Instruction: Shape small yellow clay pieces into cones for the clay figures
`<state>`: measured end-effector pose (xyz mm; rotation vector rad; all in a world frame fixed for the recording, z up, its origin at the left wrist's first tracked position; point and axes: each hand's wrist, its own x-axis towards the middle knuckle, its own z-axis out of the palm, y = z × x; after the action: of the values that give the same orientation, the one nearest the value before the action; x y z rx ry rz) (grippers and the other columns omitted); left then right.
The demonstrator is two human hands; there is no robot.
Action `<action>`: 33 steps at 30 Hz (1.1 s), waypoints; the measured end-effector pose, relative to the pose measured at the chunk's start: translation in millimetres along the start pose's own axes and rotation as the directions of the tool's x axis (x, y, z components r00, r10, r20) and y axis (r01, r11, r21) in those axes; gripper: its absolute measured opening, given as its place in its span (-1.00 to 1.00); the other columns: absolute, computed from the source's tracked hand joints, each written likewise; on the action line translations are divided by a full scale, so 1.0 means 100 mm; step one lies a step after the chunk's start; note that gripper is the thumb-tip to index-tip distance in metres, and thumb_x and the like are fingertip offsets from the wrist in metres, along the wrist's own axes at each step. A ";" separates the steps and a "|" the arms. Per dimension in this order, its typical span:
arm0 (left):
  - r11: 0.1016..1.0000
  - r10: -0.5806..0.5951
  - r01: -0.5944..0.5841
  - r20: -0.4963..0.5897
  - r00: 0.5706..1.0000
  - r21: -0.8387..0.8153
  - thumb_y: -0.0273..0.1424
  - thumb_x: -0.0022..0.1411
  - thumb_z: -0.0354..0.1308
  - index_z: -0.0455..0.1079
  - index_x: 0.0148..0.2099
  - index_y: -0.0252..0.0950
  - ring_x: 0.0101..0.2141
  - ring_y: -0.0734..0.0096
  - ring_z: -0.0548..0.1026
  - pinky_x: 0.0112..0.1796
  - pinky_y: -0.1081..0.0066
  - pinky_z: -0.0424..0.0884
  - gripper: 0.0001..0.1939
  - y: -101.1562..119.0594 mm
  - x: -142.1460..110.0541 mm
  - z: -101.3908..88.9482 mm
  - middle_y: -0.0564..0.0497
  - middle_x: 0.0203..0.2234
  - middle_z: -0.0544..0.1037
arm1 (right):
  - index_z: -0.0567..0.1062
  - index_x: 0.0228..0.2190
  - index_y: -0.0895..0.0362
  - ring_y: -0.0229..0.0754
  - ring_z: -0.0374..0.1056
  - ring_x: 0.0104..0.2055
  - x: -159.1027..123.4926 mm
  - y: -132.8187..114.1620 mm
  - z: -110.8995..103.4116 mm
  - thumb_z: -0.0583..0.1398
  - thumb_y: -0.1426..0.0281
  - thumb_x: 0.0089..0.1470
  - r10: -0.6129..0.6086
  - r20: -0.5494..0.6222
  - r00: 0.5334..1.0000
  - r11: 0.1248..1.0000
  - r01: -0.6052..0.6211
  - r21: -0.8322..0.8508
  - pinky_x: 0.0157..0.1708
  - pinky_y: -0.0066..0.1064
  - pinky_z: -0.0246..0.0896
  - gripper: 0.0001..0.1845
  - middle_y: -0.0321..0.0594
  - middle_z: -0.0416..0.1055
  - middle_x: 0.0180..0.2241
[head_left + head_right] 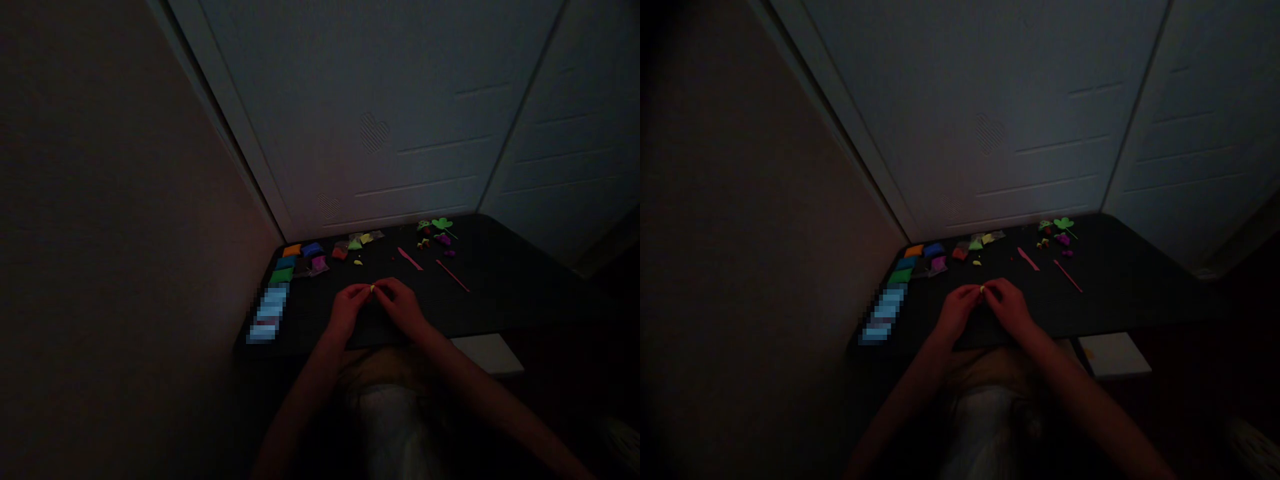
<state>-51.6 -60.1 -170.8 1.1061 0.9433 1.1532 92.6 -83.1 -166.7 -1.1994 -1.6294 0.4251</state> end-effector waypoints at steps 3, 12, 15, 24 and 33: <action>1.000 0.005 -0.005 0.003 1.000 -0.016 -0.28 -0.01 0.29 0.54 -0.29 -0.35 -0.37 0.45 0.47 -0.25 0.40 0.35 -0.74 0.02 -0.02 0.01 -0.04 -0.39 0.57 | 0.47 -0.33 0.18 -0.23 0.38 -0.30 -0.01 -0.02 0.00 0.15 0.34 0.12 -0.022 -0.030 0.999 1.000 0.022 0.001 -0.25 -0.30 0.30 -0.84 -0.23 0.45 -0.36; 0.994 0.107 -0.108 0.025 0.994 0.003 -0.38 0.00 0.30 0.54 -0.25 -0.28 -0.29 0.40 0.52 -0.18 0.38 0.39 -0.80 0.37 -0.30 0.16 -0.01 -0.34 0.60 | 0.48 -0.37 0.10 -0.23 0.40 -0.36 -0.08 -0.31 -0.12 0.19 0.39 0.07 -0.109 -0.212 0.971 0.988 0.129 0.083 -0.35 -0.38 0.30 -0.94 -0.27 0.47 -0.41; 0.986 0.164 -0.165 0.034 0.986 0.026 -0.40 -0.04 0.33 0.53 -0.23 -0.25 -0.26 0.39 0.52 -0.17 0.39 0.41 -0.76 0.59 -0.51 0.23 0.01 -0.31 0.60 | 0.46 -0.36 0.07 -0.24 0.39 -0.34 -0.16 -0.57 -0.26 0.21 0.44 0.06 -0.130 -0.266 0.955 0.977 0.169 0.127 -0.34 -0.38 0.30 -0.95 -0.28 0.46 -0.40; 0.484 0.785 -0.795 0.220 0.579 0.366 -0.59 0.08 0.22 0.45 -0.16 -0.25 -0.26 0.42 0.49 -0.23 0.36 0.45 -0.75 0.93 -0.99 0.36 0.01 -0.32 0.57 | 0.47 -0.24 0.03 -0.23 0.34 -0.30 -0.41 -0.99 -0.52 0.21 0.63 -0.02 -0.276 -0.331 0.902 0.902 0.363 0.235 -0.33 -0.35 0.27 -0.67 -0.30 0.42 -0.39; 0.388 0.811 -0.808 0.251 0.528 0.443 -0.63 0.07 0.21 0.42 -0.12 -0.30 -0.21 0.42 0.47 -0.20 0.36 0.45 -0.70 0.93 -1.05 0.36 0.00 -0.27 0.55 | 0.45 -0.19 0.05 -0.20 0.35 -0.28 -0.46 -1.03 -0.56 0.22 0.65 -0.05 -0.358 -0.312 0.880 0.881 0.429 0.199 -0.31 -0.30 0.29 -0.62 -0.30 0.43 -0.40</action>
<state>-54.5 -165.3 -71.2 2.1834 0.6986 1.7427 89.5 -183.3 -90.2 -0.6633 -1.4801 0.1959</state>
